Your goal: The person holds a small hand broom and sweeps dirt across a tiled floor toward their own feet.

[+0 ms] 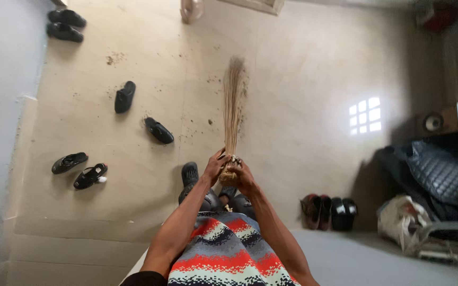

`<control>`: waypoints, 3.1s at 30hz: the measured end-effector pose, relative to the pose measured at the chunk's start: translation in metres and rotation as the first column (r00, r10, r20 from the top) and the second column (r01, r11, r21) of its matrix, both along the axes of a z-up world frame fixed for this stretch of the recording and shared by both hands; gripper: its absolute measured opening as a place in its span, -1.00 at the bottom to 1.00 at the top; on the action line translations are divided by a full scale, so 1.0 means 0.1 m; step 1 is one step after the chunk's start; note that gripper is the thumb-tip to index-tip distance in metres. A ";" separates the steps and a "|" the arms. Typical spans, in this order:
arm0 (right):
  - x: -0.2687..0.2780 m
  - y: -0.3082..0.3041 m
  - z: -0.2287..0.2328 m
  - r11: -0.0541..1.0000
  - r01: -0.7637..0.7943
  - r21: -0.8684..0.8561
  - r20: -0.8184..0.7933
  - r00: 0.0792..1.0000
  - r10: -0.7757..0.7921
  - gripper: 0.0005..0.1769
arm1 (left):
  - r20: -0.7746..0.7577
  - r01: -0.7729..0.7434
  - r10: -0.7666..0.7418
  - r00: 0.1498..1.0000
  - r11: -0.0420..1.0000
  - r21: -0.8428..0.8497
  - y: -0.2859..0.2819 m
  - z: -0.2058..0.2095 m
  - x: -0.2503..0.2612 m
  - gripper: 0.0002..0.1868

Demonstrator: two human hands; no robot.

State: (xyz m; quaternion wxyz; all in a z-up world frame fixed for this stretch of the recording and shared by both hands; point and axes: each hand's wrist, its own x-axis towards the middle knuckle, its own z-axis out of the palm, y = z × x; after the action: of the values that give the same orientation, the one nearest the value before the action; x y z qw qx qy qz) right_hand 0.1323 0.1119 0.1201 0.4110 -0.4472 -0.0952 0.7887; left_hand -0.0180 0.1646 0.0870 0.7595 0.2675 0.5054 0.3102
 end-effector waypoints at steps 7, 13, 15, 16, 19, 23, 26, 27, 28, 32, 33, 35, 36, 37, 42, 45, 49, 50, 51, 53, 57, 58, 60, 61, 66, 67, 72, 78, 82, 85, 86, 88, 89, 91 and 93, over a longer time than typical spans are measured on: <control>0.10 -0.22 -0.60 0.979 0.147 -0.141 0.333 0.938 -0.092 -0.40 | 0.059 0.057 -0.059 0.996 0.998 0.033 -0.23 -0.42 -0.32 -0.30; -0.04 -0.64 -0.89 0.956 0.224 -0.192 0.501 0.859 -0.100 -0.59 | 0.041 -0.072 0.077 0.996 0.991 -0.110 -0.36 -0.57 -0.92 -0.22; -0.19 -0.76 -0.92 0.951 0.232 -0.205 0.540 0.837 -0.088 -0.62 | 0.016 -0.097 0.099 0.995 0.988 -0.122 -0.38 -0.61 -1.11 -0.17; -0.27 -0.82 -0.94 0.925 0.285 -0.251 0.506 0.853 -0.126 -0.61 | 0.012 -0.085 0.088 0.996 0.987 -0.136 -0.35 -0.65 -1.18 -0.17; -0.56 -1.01 -0.96 0.898 0.320 -0.303 0.506 0.852 -0.133 -0.61 | 0.051 -0.090 0.101 0.994 0.980 -0.180 -0.27 -0.75 -1.40 -0.20; -0.94 -1.27 -1.00 0.792 0.443 -0.420 0.523 0.831 -0.188 -0.58 | 0.070 -0.043 0.054 0.996 0.987 -0.156 -0.12 -0.80 -1.63 -0.27; -1.17 -1.39 -1.05 0.731 0.520 -0.442 0.561 0.796 -0.227 -0.57 | 0.026 0.020 -0.016 1.000 0.988 -0.151 -0.04 -0.70 -1.73 -0.29; -1.24 -1.40 -1.07 0.721 0.527 -0.450 0.561 0.795 -0.231 -0.57 | -0.007 0.045 -0.047 0.999 0.989 -0.141 0.03 -0.67 -1.75 -0.29; -1.31 -1.42 -1.08 0.705 0.550 -0.448 0.556 0.789 -0.262 -0.60 | -0.010 0.056 -0.058 0.998 0.987 -0.150 0.05 -0.64 -1.78 -0.29; -1.47 -1.36 -1.23 0.636 0.541 -0.550 0.501 0.823 -0.267 -0.66 | 0.034 0.043 -0.039 0.999 0.992 -0.117 0.12 -0.63 -1.82 -0.28; -1.51 -1.38 -1.28 0.630 0.540 -0.558 0.501 0.825 -0.263 -0.66 | 0.040 0.040 -0.035 0.999 0.991 -0.127 0.08 -0.64 -1.85 -0.27; -1.56 -1.33 -1.38 0.721 0.371 -0.585 0.423 0.898 -0.119 -0.67 | 0.043 0.045 -0.038 0.998 0.986 -0.160 0.04 -0.66 -1.87 -0.27; -1.57 -1.25 -1.44 0.722 0.368 -0.586 0.421 0.900 -0.117 -0.67 | 0.050 0.049 -0.041 0.998 0.982 -0.183 0.05 -0.66 -1.88 -0.28; -1.63 -1.22 -1.50 0.783 0.289 -0.550 0.392 0.918 -0.063 -0.67 | 0.043 0.048 -0.040 0.998 0.981 -0.187 0.01 -0.67 -1.90 -0.28; -1.76 -1.23 -1.52 0.878 0.186 -0.441 0.402 0.916 0.008 -0.61 | 0.037 0.067 -0.063 0.997 0.990 -0.124 -0.01 -0.67 -1.91 -0.26; -1.73 -1.32 -1.41 0.894 0.235 -0.382 0.498 0.867 -0.015 -0.49 | 0.063 0.074 -0.067 0.996 0.989 -0.131 -0.01 -0.61 -1.94 -0.27; -1.59 -1.51 -1.28 0.836 0.352 -0.422 0.656 0.754 0.014 -0.24 | 0.020 0.103 -0.102 0.995 0.988 -0.114 -0.01 -0.62 -1.94 -0.26; -1.57 -1.54 -1.27 0.818 0.406 -0.409 0.689 0.724 -0.015 -0.24 | 0.030 0.097 -0.094 0.995 0.988 -0.122 -0.02 -0.63 -1.93 -0.26; -1.55 -1.54 -1.28 0.817 0.408 -0.408 0.690 0.724 -0.017 -0.24 | 0.040 0.092 -0.088 0.995 0.987 -0.129 -0.02 -0.65 -1.93 -0.26; -1.50 -1.54 -1.30 0.711 0.526 -0.466 0.650 0.749 -0.128 -0.30 | 0.053 0.097 -0.091 0.994 0.989 -0.112 -0.04 -0.66 -1.91 -0.26; -1.38 -1.33 -1.49 0.762 0.491 -0.422 0.571 0.797 -0.198 -0.48 | 0.044 0.108 -0.103 0.994 0.984 -0.142 -0.05 -0.68 -1.86 -0.27; -1.39 -1.26 -1.54 0.769 0.405 -0.495 0.561 0.825 -0.072 -0.48 | 0.043 0.111 -0.106 0.993 0.984 -0.143 -0.05 -0.68 -1.85 -0.27; -1.40 -1.20 -1.58 0.762 0.318 -0.564 0.542 0.839 0.051 -0.48 | 0.047 0.137 -0.132 0.990 0.981 -0.134 -0.05 -0.68 -1.83 -0.25; -1.40 -1.17 -1.59 0.807 0.219 -0.548 0.624 0.749 0.221 -0.44 | 0.046 0.140 -0.135 0.990 0.982 -0.130 -0.05 -0.68 -1.81 -0.25; -1.55 -1.32 -1.37 0.838 0.194 -0.510 0.695 0.668 0.268 -0.24 | 0.003 0.152 -0.152 0.988 0.983 -0.101 -0.03 -0.68 -1.79 -0.21; -1.56 -1.38 -1.31 0.830 0.243 -0.502 0.694 0.686 0.219 -0.18 | 0.001 0.151 -0.152 0.988 0.983 -0.099 -0.01 -0.68 -1.79 -0.21; -1.52 -1.54 -1.25 0.773 0.420 -0.476 0.702 0.711 0.046 -0.13 | 0.053 0.136 -0.129 0.990 0.981 -0.136 0.04 -0.67 -1.78 -0.22; -1.26 -1.19 -1.57 0.778 0.450 -0.438 0.664 0.746 -0.057 -0.57 | 0.037 0.139 -0.136 0.990 0.982 -0.124 0.05 -0.62 -1.75 -0.22; -1.19 -0.97 -1.65 0.805 0.268 -0.530 0.653 0.735 0.185 -0.52 | 0.060 0.139 -0.132 0.989 0.980 -0.139 0.09 -0.60 -1.76 -0.23; -1.15 -1.04 -1.49 0.822 0.248 -0.512 0.700 0.676 0.231 -0.37 | 0.030 0.169 -0.166 0.986 0.981 -0.100 0.08 -0.60 -1.76 -0.23; -1.13 -1.08 -1.42 0.837 0.270 -0.476 0.734 0.646 0.209 -0.28 | 0.017 0.164 -0.163 0.987 0.981 -0.107 0.08 -0.62 -1.74 -0.22; -1.04 -1.19 -1.27 0.835 0.304 -0.459 0.718 0.681 0.147 -0.23 | 0.002 0.158 -0.159 0.987 0.982 -0.108 0.12 -0.65 -1.70 -0.21; -1.00 -1.26 -1.20 0.829 0.337 -0.448 0.697 0.711 0.088 -0.19 | 0.019 0.167 -0.165 0.986 0.981 -0.101 0.13 -0.66 -1.68 -0.20; -0.92 -1.35 -1.13 0.798 0.394 -0.456 0.679 0.734 0.025 -0.16 | 0.037 0.177 -0.174 0.984 0.980 -0.092 0.16 -0.65 -1.63 -0.18; -0.85 -1.37 -1.15 0.760 0.451 -0.468 0.660 0.751 -0.039 -0.12 | 0.085 0.169 -0.160 0.984 0.979 -0.112 0.19 -0.61 -1.55 -0.17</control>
State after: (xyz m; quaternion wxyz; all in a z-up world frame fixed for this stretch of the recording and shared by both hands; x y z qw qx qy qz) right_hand 0.0477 -0.0255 0.0055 0.2990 -0.7931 0.0951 0.5220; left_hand -0.1728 0.1832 0.0255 0.8156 0.2506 0.4702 0.2257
